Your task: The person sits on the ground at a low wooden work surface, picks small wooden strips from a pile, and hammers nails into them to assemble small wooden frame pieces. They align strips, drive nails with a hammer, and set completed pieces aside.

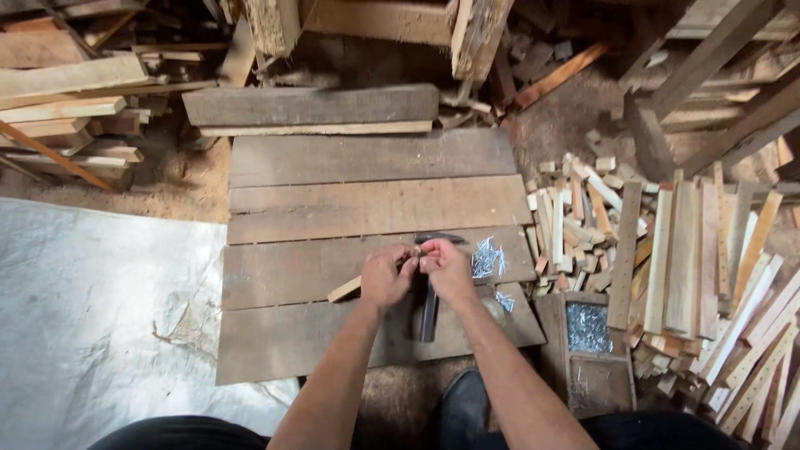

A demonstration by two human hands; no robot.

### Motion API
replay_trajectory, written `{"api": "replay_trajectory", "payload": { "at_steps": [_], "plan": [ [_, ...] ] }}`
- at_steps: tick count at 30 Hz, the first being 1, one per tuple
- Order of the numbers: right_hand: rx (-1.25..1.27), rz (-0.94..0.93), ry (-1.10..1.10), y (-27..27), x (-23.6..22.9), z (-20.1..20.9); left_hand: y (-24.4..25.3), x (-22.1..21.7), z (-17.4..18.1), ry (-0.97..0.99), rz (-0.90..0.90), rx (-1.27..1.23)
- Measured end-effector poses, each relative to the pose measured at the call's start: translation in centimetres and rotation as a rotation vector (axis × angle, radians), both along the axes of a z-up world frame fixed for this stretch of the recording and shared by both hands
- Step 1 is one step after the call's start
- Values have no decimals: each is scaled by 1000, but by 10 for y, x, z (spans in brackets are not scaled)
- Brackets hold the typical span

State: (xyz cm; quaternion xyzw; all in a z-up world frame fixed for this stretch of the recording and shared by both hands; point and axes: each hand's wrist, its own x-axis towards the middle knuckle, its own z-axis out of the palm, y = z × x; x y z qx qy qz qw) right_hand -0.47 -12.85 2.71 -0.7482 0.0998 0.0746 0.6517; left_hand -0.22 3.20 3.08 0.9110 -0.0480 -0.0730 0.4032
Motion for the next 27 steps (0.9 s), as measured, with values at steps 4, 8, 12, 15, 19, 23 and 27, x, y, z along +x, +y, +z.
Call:
{"api": "replay_trajectory", "payload": {
  "at_steps": [4,8,12,15,19,23,27],
  "plan": [
    [-149,-28,-60,-7,14,-45,-2,6,-16,19,21,-57],
    [-708,-86,-11,-10,3,-25,-2,8,-19,-54,123,-34],
    [-784,71,256,-7,-12,-10,-3,7,-23,-109,154,6],
    [-718,82,279,-7,-15,-5,-4,5,-23,-126,149,-1],
    [-445,-75,446,-8,-14,8,-5,7,-25,-139,138,6],
    [-198,-170,368,2,-31,39,-2,2,-34,-157,119,27],
    [-274,-174,262,2,-40,43,-1,6,-45,-215,105,27]
  ]
}}
